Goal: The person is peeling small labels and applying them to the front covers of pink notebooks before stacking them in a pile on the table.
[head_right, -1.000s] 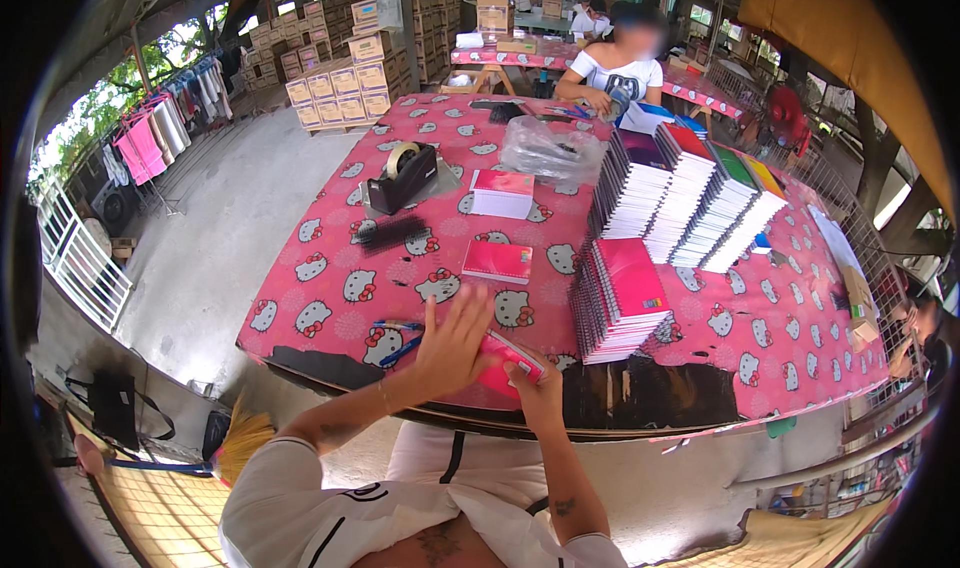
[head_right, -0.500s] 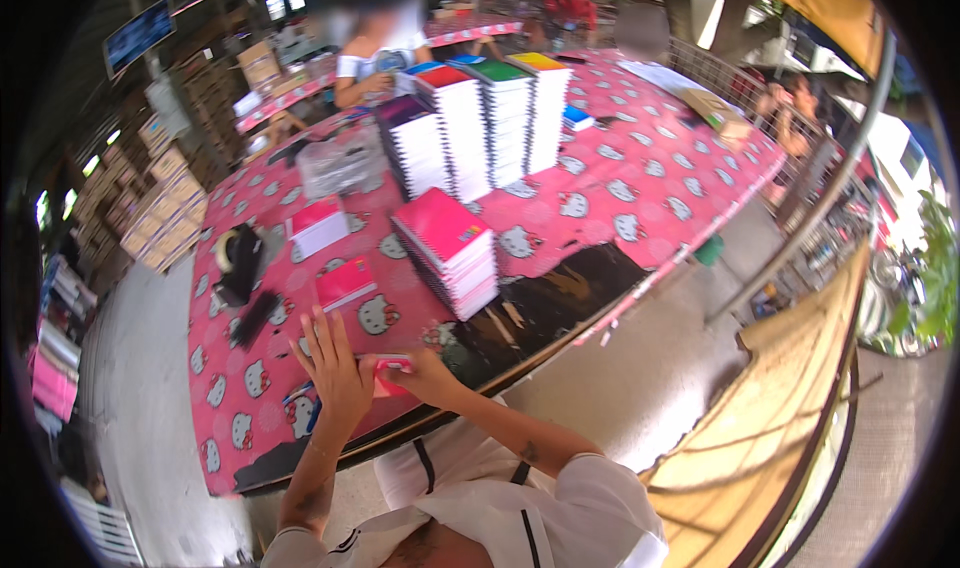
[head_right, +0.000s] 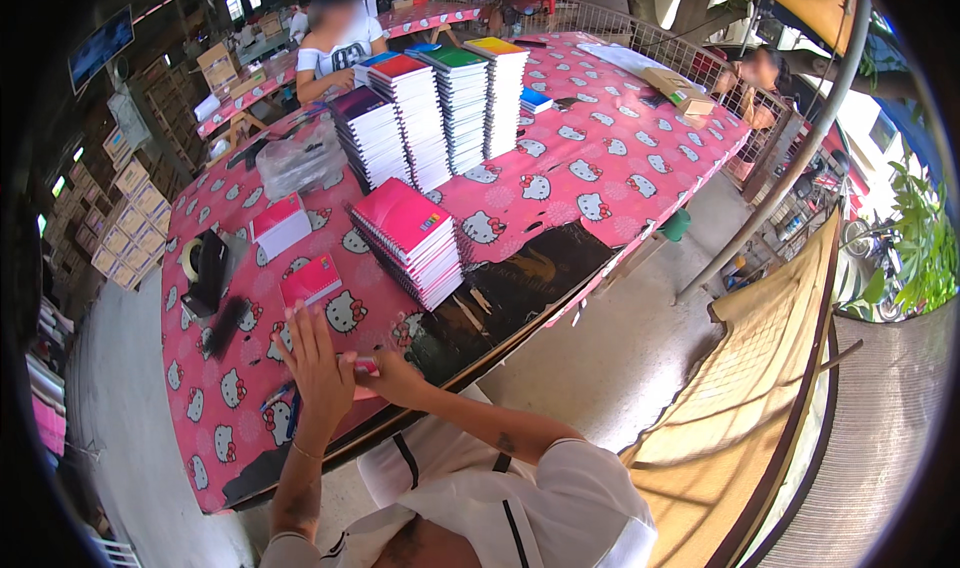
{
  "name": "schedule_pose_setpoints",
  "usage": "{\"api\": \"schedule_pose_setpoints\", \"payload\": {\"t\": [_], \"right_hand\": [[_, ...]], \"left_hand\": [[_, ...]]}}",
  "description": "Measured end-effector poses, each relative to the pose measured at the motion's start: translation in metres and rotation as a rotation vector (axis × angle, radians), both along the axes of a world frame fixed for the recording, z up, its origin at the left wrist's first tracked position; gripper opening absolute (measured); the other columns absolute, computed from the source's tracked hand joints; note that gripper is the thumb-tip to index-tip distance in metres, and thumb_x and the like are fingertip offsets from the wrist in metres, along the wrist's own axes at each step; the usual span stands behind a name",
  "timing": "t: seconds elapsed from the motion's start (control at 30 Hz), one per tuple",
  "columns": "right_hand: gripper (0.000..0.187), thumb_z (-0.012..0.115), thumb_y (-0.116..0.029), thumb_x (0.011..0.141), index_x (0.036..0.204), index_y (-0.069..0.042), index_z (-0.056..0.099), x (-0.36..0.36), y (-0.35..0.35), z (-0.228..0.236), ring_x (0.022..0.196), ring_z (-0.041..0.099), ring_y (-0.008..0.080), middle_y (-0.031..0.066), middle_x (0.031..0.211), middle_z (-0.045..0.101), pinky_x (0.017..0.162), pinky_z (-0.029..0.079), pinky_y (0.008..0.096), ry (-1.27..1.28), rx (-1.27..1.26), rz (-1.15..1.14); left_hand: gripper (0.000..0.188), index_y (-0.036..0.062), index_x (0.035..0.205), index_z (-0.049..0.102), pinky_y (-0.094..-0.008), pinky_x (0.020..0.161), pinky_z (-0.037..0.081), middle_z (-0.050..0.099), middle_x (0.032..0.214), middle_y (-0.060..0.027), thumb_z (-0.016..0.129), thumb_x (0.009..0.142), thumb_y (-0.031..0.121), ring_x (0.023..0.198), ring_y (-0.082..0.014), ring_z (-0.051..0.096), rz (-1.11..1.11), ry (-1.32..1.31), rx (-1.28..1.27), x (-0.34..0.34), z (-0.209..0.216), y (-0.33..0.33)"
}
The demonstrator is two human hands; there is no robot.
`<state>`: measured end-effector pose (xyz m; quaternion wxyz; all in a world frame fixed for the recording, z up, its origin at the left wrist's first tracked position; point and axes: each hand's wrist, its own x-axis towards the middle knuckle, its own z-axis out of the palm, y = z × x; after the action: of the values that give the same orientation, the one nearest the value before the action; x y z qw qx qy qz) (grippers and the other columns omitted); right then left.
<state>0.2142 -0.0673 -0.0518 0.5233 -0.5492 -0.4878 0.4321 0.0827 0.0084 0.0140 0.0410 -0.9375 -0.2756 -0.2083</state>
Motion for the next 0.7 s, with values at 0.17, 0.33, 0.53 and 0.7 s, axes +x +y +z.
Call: {"api": "schedule_pose_setpoints", "payload": {"t": [0.17,0.33,0.53,0.7], "right_hand": [[0.030,0.069,-0.005,0.088,0.118,-0.003,0.070,0.013,-0.001,-0.003,0.089,0.070,0.0229,0.0149,0.099,0.074,0.083,0.053,0.0345,-0.154,0.319,-0.131],[0.031,0.070,-0.004,0.090,0.121,-0.004,0.070,0.027,-0.008,-0.006,0.101,0.068,0.0169,0.0111,0.109,0.074,0.090,0.051,0.0316,-0.152,0.166,-0.013],[0.029,0.070,-0.004,0.089,0.118,-0.004,0.071,0.023,-0.006,-0.003,0.098,0.068,0.0185,0.0113,0.108,0.074,0.090,0.051,0.0330,-0.188,0.210,-0.050],[0.028,0.070,-0.008,0.090,0.118,-0.004,0.071,0.024,-0.005,-0.006,0.090,0.070,0.0215,0.0136,0.102,0.075,0.086,0.053,0.0336,-0.161,0.357,0.002]], "left_hand": [[0.060,-0.0015,0.145,0.041,-0.0634,0.119,0.011,0.045,0.148,-0.0223,0.041,0.104,0.041,0.143,-0.0393,0.036,-0.133,-0.141,-0.047,-0.017,-0.027,-0.024],[0.025,0.0021,0.115,0.065,-0.0561,0.113,0.033,0.071,0.107,-0.0115,0.057,0.099,0.021,0.100,-0.0330,0.067,-0.354,-0.149,-0.163,-0.015,-0.001,0.007],[0.037,0.0007,0.111,0.066,-0.0500,0.096,0.049,0.071,0.103,-0.0144,0.068,0.092,0.033,0.093,-0.0344,0.068,-0.259,-0.075,-0.120,-0.020,0.019,-0.006],[0.036,0.0002,0.108,0.069,-0.0478,0.084,0.051,0.073,0.095,-0.0161,0.068,0.092,0.032,0.087,-0.0397,0.067,-0.233,0.282,-0.504,-0.007,0.038,0.018]]}}
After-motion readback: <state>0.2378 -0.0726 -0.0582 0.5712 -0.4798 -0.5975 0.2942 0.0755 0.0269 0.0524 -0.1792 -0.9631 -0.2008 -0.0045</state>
